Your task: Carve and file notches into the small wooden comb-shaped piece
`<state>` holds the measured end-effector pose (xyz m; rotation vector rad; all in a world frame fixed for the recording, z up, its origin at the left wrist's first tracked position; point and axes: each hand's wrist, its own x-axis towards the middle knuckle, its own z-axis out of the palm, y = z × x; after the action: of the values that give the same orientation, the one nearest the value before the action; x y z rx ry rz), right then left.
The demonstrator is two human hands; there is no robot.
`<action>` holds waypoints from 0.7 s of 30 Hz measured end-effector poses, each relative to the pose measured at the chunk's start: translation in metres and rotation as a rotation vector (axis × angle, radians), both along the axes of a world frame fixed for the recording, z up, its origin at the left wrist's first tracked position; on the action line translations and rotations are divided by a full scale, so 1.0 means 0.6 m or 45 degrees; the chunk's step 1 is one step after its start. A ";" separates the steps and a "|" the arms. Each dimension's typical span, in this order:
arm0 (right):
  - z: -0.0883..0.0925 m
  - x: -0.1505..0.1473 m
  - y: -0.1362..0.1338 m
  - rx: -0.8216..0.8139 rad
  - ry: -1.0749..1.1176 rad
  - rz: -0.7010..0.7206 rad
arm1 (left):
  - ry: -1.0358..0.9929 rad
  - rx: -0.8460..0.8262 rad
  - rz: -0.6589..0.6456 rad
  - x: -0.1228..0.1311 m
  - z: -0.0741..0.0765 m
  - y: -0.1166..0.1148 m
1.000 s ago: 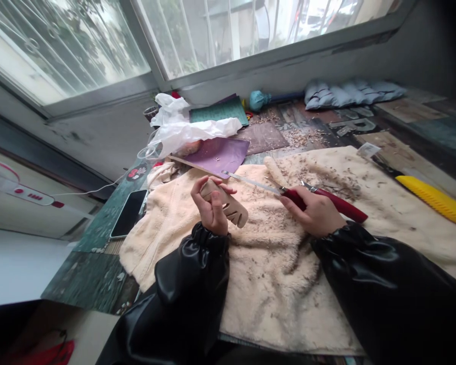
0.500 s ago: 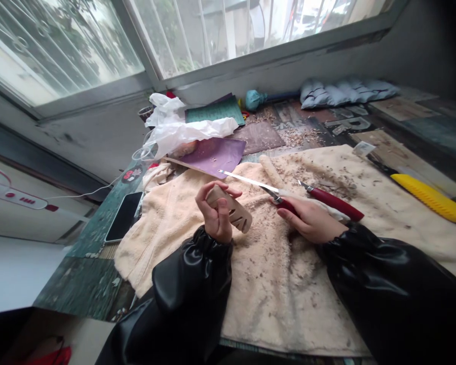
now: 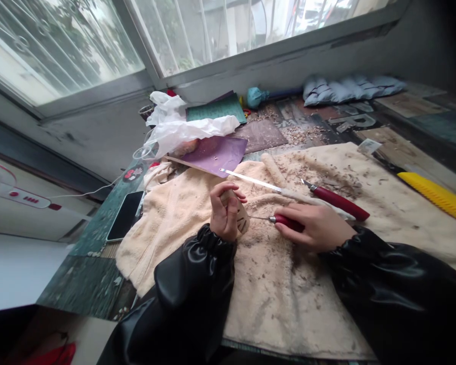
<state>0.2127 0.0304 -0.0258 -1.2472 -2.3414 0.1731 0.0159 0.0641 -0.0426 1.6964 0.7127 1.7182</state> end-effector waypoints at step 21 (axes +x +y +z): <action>-0.015 -0.018 -0.007 0.147 -0.145 -0.064 | -0.023 -0.098 0.108 -0.001 0.000 0.004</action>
<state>0.2018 0.0261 -0.0349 -1.2883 -2.3755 -0.0502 0.0151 0.0666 -0.0428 1.6172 0.8422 1.7389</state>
